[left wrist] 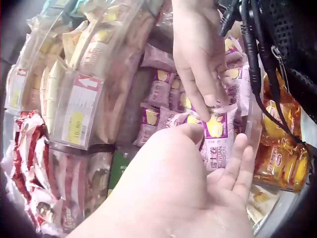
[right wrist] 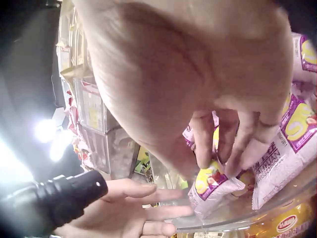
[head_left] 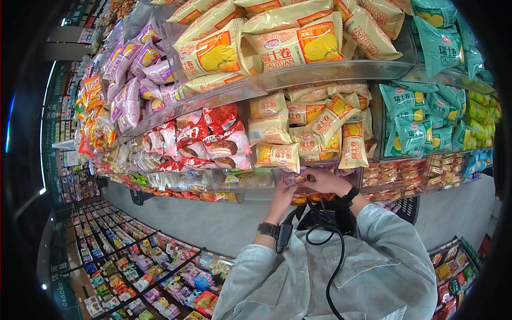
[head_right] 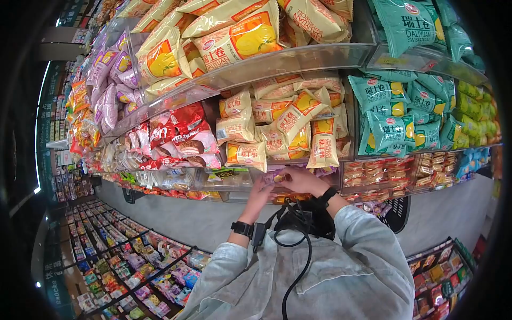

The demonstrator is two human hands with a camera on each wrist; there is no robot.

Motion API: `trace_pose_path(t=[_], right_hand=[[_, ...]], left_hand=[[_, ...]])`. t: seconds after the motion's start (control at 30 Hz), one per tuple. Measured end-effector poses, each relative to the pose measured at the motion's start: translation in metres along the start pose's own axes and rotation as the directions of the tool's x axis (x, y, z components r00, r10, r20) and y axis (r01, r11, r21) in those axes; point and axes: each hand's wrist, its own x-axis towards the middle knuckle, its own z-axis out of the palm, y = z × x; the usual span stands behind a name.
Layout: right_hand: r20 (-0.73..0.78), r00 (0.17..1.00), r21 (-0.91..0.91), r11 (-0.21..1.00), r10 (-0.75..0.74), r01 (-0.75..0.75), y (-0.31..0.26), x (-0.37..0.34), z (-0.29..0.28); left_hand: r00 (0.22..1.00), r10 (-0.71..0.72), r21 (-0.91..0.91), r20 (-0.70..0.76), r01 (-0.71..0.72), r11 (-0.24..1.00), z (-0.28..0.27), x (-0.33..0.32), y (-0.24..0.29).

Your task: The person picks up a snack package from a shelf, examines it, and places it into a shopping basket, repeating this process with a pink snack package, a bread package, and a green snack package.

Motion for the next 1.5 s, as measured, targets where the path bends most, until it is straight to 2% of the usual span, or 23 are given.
trace_pose_path(t=[0.13,0.17,0.27,0.37,0.47,0.57,0.7,0.77,0.8,0.87,1.0,1.07,1.27,1.33,1.43,1.5], right_hand=[[-0.129,0.992,0.118,0.993,0.004,0.011,-0.014,-0.013,-0.016],[-0.133,0.990,0.248,0.969,0.040,-0.006,-0.014,-0.013,-0.017],[-0.222,0.975,0.317,0.943,-0.027,0.098,-0.026,-0.028,-0.021],[-0.273,0.960,0.285,0.949,-0.055,0.136,-0.041,-0.051,-0.017],[-0.283,0.957,0.368,0.913,-0.069,0.175,-0.051,-0.081,0.002],[-0.312,0.950,0.420,0.891,-0.037,0.173,-0.069,-0.125,0.037],[-0.400,0.916,0.367,0.920,0.020,0.140,-0.078,-0.188,0.101],[-0.468,0.877,0.434,0.893,0.111,0.119,-0.068,-0.237,0.164],[-0.475,0.865,0.467,0.880,0.163,0.091,-0.072,-0.254,0.182],[-0.502,0.844,0.367,0.930,0.189,0.011,-0.073,-0.291,0.213],[-0.575,0.766,0.316,0.941,0.289,-0.118,-0.068,-0.356,0.253],[-0.620,0.723,0.327,0.938,0.305,-0.115,-0.064,-0.381,0.266],[-0.675,0.646,0.400,0.913,0.356,-0.086,-0.041,-0.443,0.287],[-0.677,0.648,0.392,0.916,0.350,-0.085,-0.020,-0.472,0.287],[-0.692,0.616,0.511,0.858,0.376,0.051,0.020,-0.524,0.285],[-0.823,0.450,0.421,0.904,0.346,0.074,0.038,-0.561,0.283]], left_hand=[[0.995,0.067,-0.129,-0.070,-0.075,0.989,0.001,-0.024,0.003],[0.993,0.085,-0.171,-0.084,-0.099,0.980,0.000,-0.031,0.003],[0.984,0.146,-0.178,-0.103,-0.163,0.971,0.002,-0.058,0.010],[0.977,0.194,-0.157,-0.091,-0.206,0.966,0.000,-0.082,0.007],[0.968,0.248,-0.165,-0.029,-0.250,0.954,-0.014,-0.088,-0.026],[0.945,0.320,-0.038,0.072,-0.318,0.947,-0.023,-0.113,-0.045],[0.920,0.365,-0.049,0.140,-0.362,0.931,-0.032,-0.139,-0.104],[0.910,0.364,-0.081,0.196,-0.355,0.931,-0.033,-0.162,-0.148],[0.912,0.323,-0.113,0.251,-0.304,0.946,-0.032,-0.174,-0.156],[0.904,0.276,-0.087,0.326,-0.261,0.961,-0.026,-0.184,-0.190],[0.851,0.265,-0.073,0.453,-0.261,0.962,0.002,-0.214,-0.234],[0.826,0.246,-0.016,0.507,-0.276,0.961,0.014,-0.218,-0.252],[0.800,0.213,0.128,0.560,-0.338,0.932,0.061,-0.239,-0.261],[0.818,0.185,0.149,0.545,-0.312,0.938,0.091,-0.244,-0.265],[0.844,0.093,0.172,0.529,-0.214,0.962,0.148,-0.254,-0.272],[0.840,0.112,0.091,0.531,-0.188,0.978,0.190,-0.277,-0.271]])
